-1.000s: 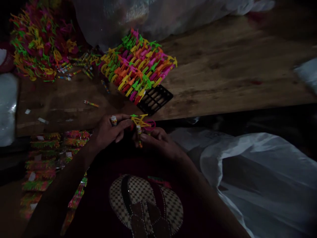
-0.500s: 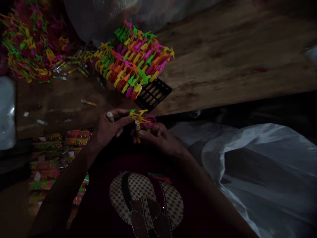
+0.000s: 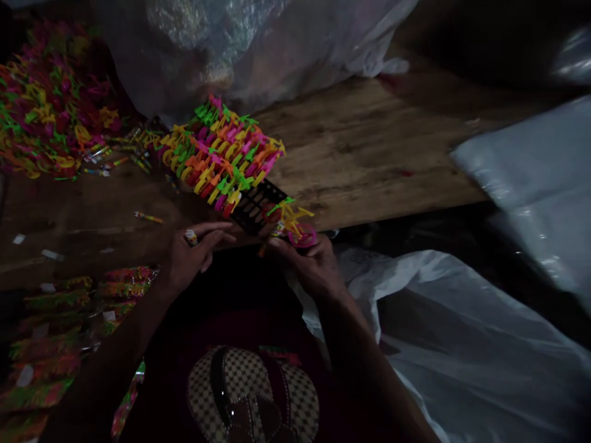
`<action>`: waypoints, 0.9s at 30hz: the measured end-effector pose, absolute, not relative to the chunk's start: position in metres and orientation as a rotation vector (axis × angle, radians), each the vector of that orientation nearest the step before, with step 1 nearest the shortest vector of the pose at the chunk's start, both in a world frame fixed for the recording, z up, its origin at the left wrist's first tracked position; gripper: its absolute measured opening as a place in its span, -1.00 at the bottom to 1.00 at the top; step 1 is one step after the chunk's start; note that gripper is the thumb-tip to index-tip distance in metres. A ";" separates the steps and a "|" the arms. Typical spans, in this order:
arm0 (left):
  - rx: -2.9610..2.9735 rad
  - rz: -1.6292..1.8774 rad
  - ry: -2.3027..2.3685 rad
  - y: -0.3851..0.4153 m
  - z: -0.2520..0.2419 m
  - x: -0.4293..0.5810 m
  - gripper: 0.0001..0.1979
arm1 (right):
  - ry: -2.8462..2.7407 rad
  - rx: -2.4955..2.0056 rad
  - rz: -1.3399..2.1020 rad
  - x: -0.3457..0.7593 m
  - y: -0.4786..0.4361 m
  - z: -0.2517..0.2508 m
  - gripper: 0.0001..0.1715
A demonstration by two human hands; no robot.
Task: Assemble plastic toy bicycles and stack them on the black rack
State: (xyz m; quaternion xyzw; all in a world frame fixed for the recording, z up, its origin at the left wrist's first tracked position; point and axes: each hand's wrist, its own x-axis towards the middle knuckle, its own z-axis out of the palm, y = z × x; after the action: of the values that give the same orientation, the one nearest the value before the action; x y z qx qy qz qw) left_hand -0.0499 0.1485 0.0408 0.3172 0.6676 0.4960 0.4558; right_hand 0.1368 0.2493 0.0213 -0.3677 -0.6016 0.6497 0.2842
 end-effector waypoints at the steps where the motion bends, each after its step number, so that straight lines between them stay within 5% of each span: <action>1: 0.792 1.211 1.633 0.149 0.039 -0.050 -0.63 | -1.610 -0.998 1.716 0.135 0.251 0.020 -0.62; 8: 0.917 1.371 1.643 0.155 0.052 -0.052 -0.69 | -1.796 -1.049 1.247 0.120 0.259 0.010 -0.50; 15: 1.014 1.518 1.666 0.172 0.065 -0.058 -0.72 | -1.933 -0.770 0.639 0.092 0.265 0.000 -0.77; 27: 0.930 1.430 1.622 0.180 0.056 -0.063 -0.72 | -2.078 -0.728 0.469 0.078 0.266 -0.016 -0.80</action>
State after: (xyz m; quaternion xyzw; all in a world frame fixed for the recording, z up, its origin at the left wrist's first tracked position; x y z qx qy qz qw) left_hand -0.0635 0.1795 0.0562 0.3649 0.6363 0.5610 0.3837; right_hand 0.0783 0.2657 -0.0161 -0.2918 -0.8332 0.1878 0.4306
